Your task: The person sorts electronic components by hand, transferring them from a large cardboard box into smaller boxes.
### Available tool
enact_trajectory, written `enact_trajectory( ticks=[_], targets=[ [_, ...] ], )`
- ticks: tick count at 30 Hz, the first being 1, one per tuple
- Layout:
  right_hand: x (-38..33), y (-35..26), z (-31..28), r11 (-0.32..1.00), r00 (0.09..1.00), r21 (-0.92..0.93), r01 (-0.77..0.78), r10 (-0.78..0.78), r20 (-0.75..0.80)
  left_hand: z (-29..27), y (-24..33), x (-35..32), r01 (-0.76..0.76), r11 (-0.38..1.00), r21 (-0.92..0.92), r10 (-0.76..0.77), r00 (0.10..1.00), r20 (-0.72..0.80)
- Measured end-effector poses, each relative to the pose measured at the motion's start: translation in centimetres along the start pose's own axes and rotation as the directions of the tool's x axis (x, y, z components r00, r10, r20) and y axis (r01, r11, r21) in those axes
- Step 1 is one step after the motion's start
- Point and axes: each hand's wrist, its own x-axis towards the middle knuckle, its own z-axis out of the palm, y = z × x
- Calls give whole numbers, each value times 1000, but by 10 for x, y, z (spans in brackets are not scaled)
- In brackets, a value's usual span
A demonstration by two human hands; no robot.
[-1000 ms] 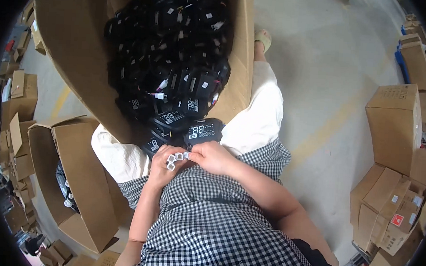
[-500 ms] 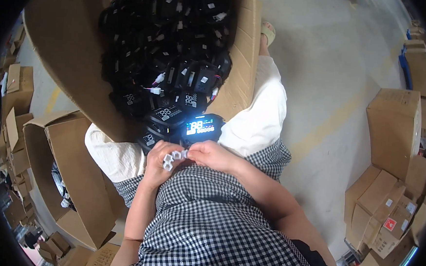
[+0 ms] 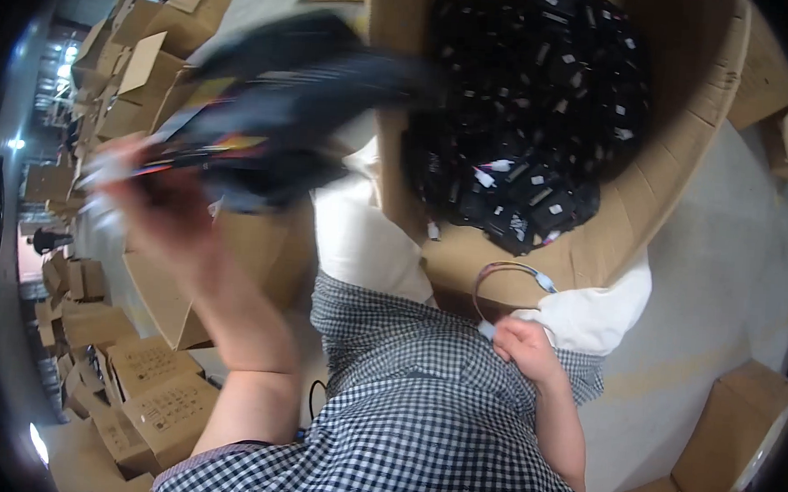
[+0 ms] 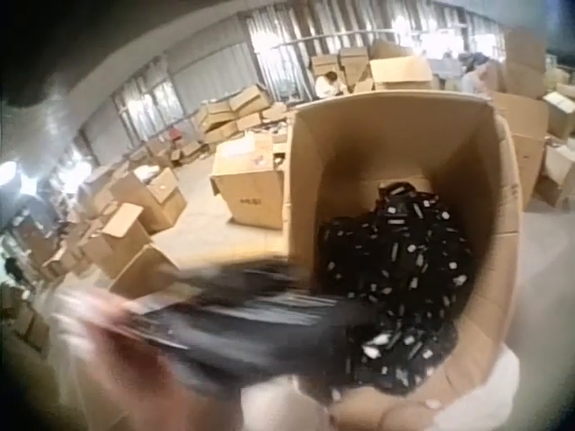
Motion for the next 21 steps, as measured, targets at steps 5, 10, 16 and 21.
enact_trajectory(
  ticks=[5,10,16,21],
  targets=[
    [48,5,-18,995,920,68,-75,95,-381,-168,68,141,-500,628,597,598,801,41],
    [119,31,-75,945,762,243,-219,322,-562,-235,1,129,-79,564,822,42,997,67],
    [192,62,-108,811,549,549,-203,559,-622,-381,-72,87,-33,127,991,-363,928,78],
    [190,66,-93,859,482,453,-240,510,-712,-324,-60,68,-56,34,998,-444,893,66]
  ],
)
